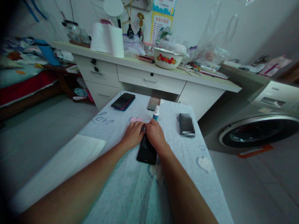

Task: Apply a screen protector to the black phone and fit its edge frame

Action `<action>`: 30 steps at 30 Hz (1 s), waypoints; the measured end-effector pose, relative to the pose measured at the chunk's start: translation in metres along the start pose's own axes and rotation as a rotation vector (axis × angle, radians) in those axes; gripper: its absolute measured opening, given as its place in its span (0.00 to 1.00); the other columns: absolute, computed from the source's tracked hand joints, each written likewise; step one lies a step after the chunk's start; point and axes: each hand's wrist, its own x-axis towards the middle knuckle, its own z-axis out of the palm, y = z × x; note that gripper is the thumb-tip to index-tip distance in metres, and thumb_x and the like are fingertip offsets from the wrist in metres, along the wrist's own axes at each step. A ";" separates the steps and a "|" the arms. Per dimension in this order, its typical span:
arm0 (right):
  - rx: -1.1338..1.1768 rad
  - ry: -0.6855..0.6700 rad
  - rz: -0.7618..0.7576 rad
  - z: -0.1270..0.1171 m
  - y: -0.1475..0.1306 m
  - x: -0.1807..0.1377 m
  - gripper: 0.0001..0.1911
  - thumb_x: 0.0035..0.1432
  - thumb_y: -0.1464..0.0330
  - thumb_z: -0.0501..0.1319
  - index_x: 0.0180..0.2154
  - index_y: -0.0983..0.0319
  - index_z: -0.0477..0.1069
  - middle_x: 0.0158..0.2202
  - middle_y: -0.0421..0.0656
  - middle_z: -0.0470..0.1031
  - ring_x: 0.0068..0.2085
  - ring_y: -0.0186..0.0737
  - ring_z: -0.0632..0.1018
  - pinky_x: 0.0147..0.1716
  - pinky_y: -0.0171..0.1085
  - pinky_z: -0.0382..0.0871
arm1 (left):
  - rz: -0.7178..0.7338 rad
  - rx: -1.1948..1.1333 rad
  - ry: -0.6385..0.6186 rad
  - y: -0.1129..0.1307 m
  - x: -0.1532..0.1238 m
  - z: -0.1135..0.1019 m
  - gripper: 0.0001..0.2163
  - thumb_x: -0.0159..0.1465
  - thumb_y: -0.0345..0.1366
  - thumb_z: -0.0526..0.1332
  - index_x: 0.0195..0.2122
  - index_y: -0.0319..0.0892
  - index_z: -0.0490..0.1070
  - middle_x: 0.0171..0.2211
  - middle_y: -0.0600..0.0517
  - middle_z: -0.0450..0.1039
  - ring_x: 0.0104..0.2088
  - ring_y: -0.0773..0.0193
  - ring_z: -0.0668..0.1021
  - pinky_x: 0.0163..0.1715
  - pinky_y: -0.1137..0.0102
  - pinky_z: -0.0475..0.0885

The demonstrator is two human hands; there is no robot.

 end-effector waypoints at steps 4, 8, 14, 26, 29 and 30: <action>0.043 -0.036 -0.036 -0.005 -0.001 -0.002 0.12 0.61 0.75 0.53 0.36 0.64 0.75 0.36 0.46 0.68 0.39 0.38 0.69 0.41 0.34 0.63 | -0.001 0.002 -0.004 0.000 0.000 0.000 0.14 0.64 0.34 0.57 0.51 0.43 0.65 0.51 0.47 0.68 0.51 0.53 0.67 0.51 0.60 0.64; 0.078 -0.043 -0.050 -0.007 -0.002 -0.003 0.11 0.61 0.76 0.54 0.37 0.65 0.75 0.36 0.45 0.68 0.38 0.37 0.69 0.41 0.34 0.63 | -0.011 -0.005 -0.019 0.000 0.001 0.000 0.14 0.64 0.34 0.56 0.51 0.44 0.64 0.51 0.47 0.68 0.52 0.53 0.67 0.51 0.60 0.64; 0.041 -0.006 -0.014 -0.004 -0.003 -0.001 0.11 0.61 0.75 0.53 0.34 0.64 0.75 0.35 0.46 0.68 0.38 0.38 0.69 0.40 0.34 0.63 | -0.008 -0.005 -0.010 0.000 0.001 0.000 0.13 0.64 0.34 0.57 0.50 0.43 0.65 0.50 0.46 0.68 0.51 0.53 0.67 0.51 0.60 0.64; 0.010 0.030 0.026 0.000 0.002 -0.002 0.13 0.63 0.73 0.53 0.38 0.63 0.76 0.36 0.47 0.69 0.38 0.39 0.70 0.40 0.34 0.63 | 0.010 0.006 -0.017 0.001 -0.001 -0.002 0.15 0.64 0.35 0.57 0.52 0.45 0.66 0.50 0.48 0.68 0.51 0.53 0.67 0.50 0.61 0.64; 0.016 0.024 0.030 -0.001 0.003 -0.002 0.13 0.63 0.73 0.53 0.39 0.64 0.76 0.36 0.47 0.69 0.38 0.39 0.70 0.40 0.34 0.63 | 0.007 0.009 -0.019 0.001 0.000 -0.002 0.14 0.64 0.35 0.57 0.52 0.45 0.66 0.50 0.48 0.68 0.50 0.53 0.67 0.49 0.61 0.65; 0.017 0.021 0.037 -0.001 0.002 -0.003 0.13 0.63 0.74 0.53 0.39 0.64 0.76 0.36 0.47 0.69 0.38 0.39 0.70 0.40 0.34 0.63 | 0.009 0.010 -0.020 0.001 0.000 -0.002 0.14 0.65 0.35 0.57 0.52 0.45 0.67 0.50 0.48 0.68 0.50 0.53 0.67 0.49 0.61 0.64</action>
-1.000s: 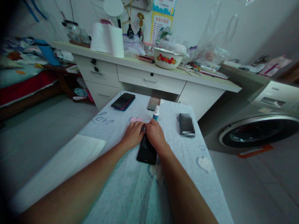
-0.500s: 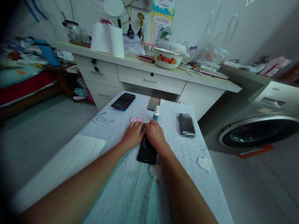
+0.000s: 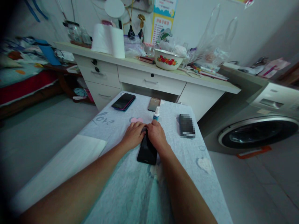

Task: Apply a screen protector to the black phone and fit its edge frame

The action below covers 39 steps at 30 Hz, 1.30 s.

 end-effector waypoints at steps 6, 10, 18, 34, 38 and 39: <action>-0.003 -0.009 0.021 -0.001 0.002 -0.002 0.12 0.63 0.73 0.53 0.37 0.64 0.76 0.37 0.47 0.70 0.39 0.39 0.70 0.41 0.34 0.62 | 0.011 -0.002 0.004 0.000 0.000 -0.001 0.13 0.65 0.35 0.57 0.51 0.45 0.69 0.49 0.48 0.68 0.49 0.54 0.67 0.49 0.61 0.64; -0.015 -0.008 0.031 -0.002 0.005 -0.006 0.12 0.63 0.72 0.53 0.36 0.64 0.76 0.36 0.46 0.69 0.38 0.39 0.70 0.40 0.34 0.62 | 0.015 -0.016 0.009 0.000 0.000 -0.001 0.13 0.64 0.35 0.57 0.51 0.46 0.69 0.49 0.50 0.69 0.49 0.54 0.67 0.49 0.62 0.64; -0.043 -0.041 0.053 -0.010 0.006 -0.012 0.12 0.64 0.72 0.53 0.36 0.63 0.76 0.36 0.46 0.68 0.38 0.38 0.70 0.40 0.33 0.62 | 0.006 -0.047 0.005 0.000 0.000 -0.001 0.13 0.64 0.35 0.57 0.50 0.47 0.70 0.49 0.50 0.68 0.49 0.55 0.67 0.49 0.62 0.63; -0.014 -0.023 0.103 -0.016 0.011 -0.024 0.12 0.64 0.72 0.54 0.37 0.64 0.76 0.36 0.45 0.69 0.38 0.36 0.72 0.40 0.33 0.63 | 0.008 -0.037 0.012 -0.001 0.000 0.000 0.13 0.63 0.35 0.58 0.50 0.47 0.70 0.48 0.50 0.69 0.48 0.54 0.67 0.49 0.62 0.64; -0.010 -0.017 0.099 -0.017 0.011 -0.025 0.12 0.64 0.72 0.54 0.37 0.64 0.76 0.36 0.46 0.69 0.38 0.37 0.72 0.40 0.33 0.63 | 0.005 -0.034 0.012 0.000 0.000 -0.001 0.14 0.63 0.35 0.59 0.50 0.47 0.70 0.48 0.50 0.69 0.48 0.54 0.67 0.49 0.62 0.65; -0.010 -0.016 0.098 -0.017 0.012 -0.025 0.12 0.64 0.72 0.54 0.37 0.63 0.76 0.36 0.46 0.69 0.38 0.37 0.72 0.40 0.33 0.63 | 0.006 -0.035 0.012 0.000 0.000 -0.001 0.14 0.63 0.35 0.59 0.50 0.47 0.70 0.48 0.50 0.69 0.48 0.55 0.67 0.49 0.62 0.64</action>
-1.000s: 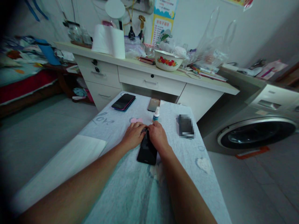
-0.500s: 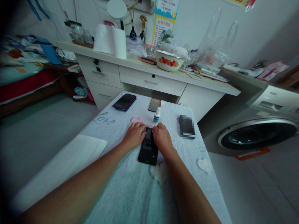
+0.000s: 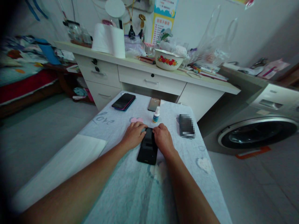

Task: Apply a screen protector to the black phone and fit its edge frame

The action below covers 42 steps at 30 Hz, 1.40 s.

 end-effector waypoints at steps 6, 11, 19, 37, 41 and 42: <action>0.004 -0.008 -0.009 -0.002 0.003 -0.002 0.12 0.65 0.72 0.53 0.37 0.63 0.76 0.36 0.45 0.68 0.38 0.36 0.71 0.40 0.32 0.63 | 0.000 -0.003 -0.004 0.001 0.000 -0.001 0.13 0.63 0.35 0.58 0.50 0.47 0.70 0.48 0.50 0.69 0.48 0.55 0.67 0.50 0.61 0.64; 0.009 -0.007 -0.008 -0.002 0.004 -0.004 0.12 0.65 0.72 0.53 0.36 0.63 0.76 0.36 0.44 0.68 0.37 0.35 0.71 0.40 0.32 0.62 | -0.006 -0.004 -0.022 0.002 0.000 -0.003 0.13 0.64 0.36 0.58 0.50 0.47 0.70 0.49 0.50 0.68 0.49 0.55 0.67 0.51 0.61 0.63; 0.050 0.042 0.003 0.001 0.006 -0.006 0.12 0.64 0.72 0.53 0.37 0.63 0.76 0.36 0.44 0.68 0.38 0.35 0.71 0.41 0.32 0.62 | -0.018 -0.024 -0.027 0.002 -0.001 -0.003 0.13 0.64 0.35 0.57 0.50 0.48 0.70 0.50 0.50 0.68 0.50 0.55 0.66 0.51 0.61 0.63; 0.091 0.041 0.017 0.001 0.008 -0.007 0.12 0.63 0.73 0.54 0.37 0.63 0.76 0.36 0.44 0.68 0.37 0.35 0.72 0.39 0.32 0.62 | 0.000 -0.012 -0.010 0.001 0.000 -0.002 0.13 0.64 0.35 0.58 0.50 0.47 0.70 0.49 0.50 0.68 0.49 0.55 0.67 0.50 0.61 0.64; 0.092 0.041 0.011 0.000 0.008 -0.008 0.12 0.63 0.73 0.54 0.37 0.63 0.76 0.35 0.43 0.68 0.36 0.35 0.72 0.39 0.32 0.62 | -0.006 -0.022 -0.018 0.001 -0.001 -0.003 0.13 0.64 0.35 0.58 0.50 0.47 0.69 0.49 0.50 0.68 0.49 0.55 0.67 0.51 0.61 0.63; 0.094 0.041 0.009 0.001 0.009 -0.008 0.12 0.63 0.73 0.54 0.37 0.63 0.76 0.35 0.43 0.68 0.36 0.35 0.72 0.39 0.32 0.62 | -0.008 -0.022 -0.020 0.001 -0.001 -0.003 0.13 0.64 0.35 0.57 0.50 0.47 0.69 0.49 0.50 0.68 0.49 0.55 0.67 0.51 0.61 0.63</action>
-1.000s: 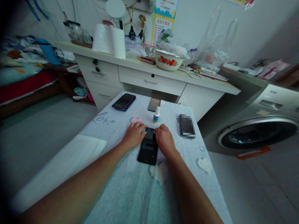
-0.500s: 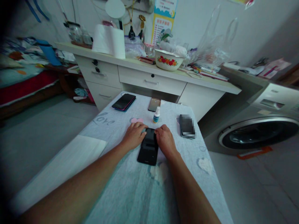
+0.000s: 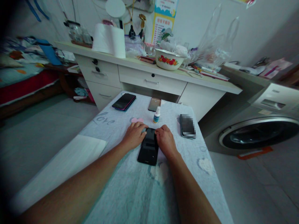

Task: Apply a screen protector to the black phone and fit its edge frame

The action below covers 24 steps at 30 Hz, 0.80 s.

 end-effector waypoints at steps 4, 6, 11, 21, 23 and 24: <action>0.007 0.014 -0.001 0.001 0.001 0.000 0.12 0.63 0.73 0.54 0.37 0.63 0.76 0.35 0.43 0.68 0.36 0.35 0.71 0.39 0.32 0.62 | -0.007 0.002 -0.008 0.000 0.000 0.000 0.13 0.64 0.36 0.57 0.50 0.48 0.69 0.49 0.50 0.67 0.49 0.56 0.67 0.51 0.62 0.63; 0.005 0.022 0.002 0.002 0.002 0.001 0.12 0.63 0.73 0.54 0.36 0.63 0.76 0.35 0.43 0.68 0.36 0.35 0.71 0.39 0.32 0.62 | -0.005 0.001 -0.005 0.000 0.000 0.000 0.13 0.64 0.35 0.57 0.50 0.48 0.69 0.49 0.50 0.67 0.49 0.56 0.67 0.51 0.62 0.63; 0.008 0.032 0.008 0.003 0.002 0.003 0.12 0.63 0.73 0.53 0.36 0.63 0.76 0.35 0.43 0.68 0.36 0.36 0.71 0.39 0.33 0.62 | 0.008 0.004 0.012 -0.001 0.000 0.001 0.13 0.64 0.35 0.58 0.50 0.47 0.70 0.49 0.50 0.68 0.49 0.55 0.67 0.51 0.61 0.63; 0.006 0.016 0.015 0.003 0.002 0.003 0.12 0.63 0.73 0.53 0.36 0.63 0.76 0.36 0.44 0.69 0.37 0.36 0.72 0.40 0.33 0.62 | -0.006 0.003 -0.008 0.000 0.001 0.001 0.14 0.64 0.35 0.57 0.50 0.48 0.69 0.50 0.50 0.68 0.50 0.55 0.67 0.52 0.61 0.63; 0.002 0.014 0.009 0.002 0.001 0.003 0.12 0.63 0.73 0.53 0.36 0.63 0.76 0.36 0.44 0.68 0.37 0.36 0.72 0.40 0.33 0.62 | -0.004 0.007 -0.003 0.000 0.001 0.001 0.14 0.64 0.35 0.57 0.50 0.47 0.69 0.49 0.50 0.68 0.49 0.54 0.67 0.51 0.61 0.63; 0.001 0.013 0.007 0.002 0.001 0.002 0.12 0.63 0.73 0.53 0.37 0.63 0.76 0.35 0.44 0.68 0.37 0.36 0.72 0.40 0.33 0.63 | -0.004 0.007 -0.003 0.000 0.001 0.001 0.14 0.64 0.35 0.57 0.50 0.47 0.69 0.50 0.50 0.68 0.49 0.54 0.67 0.51 0.61 0.63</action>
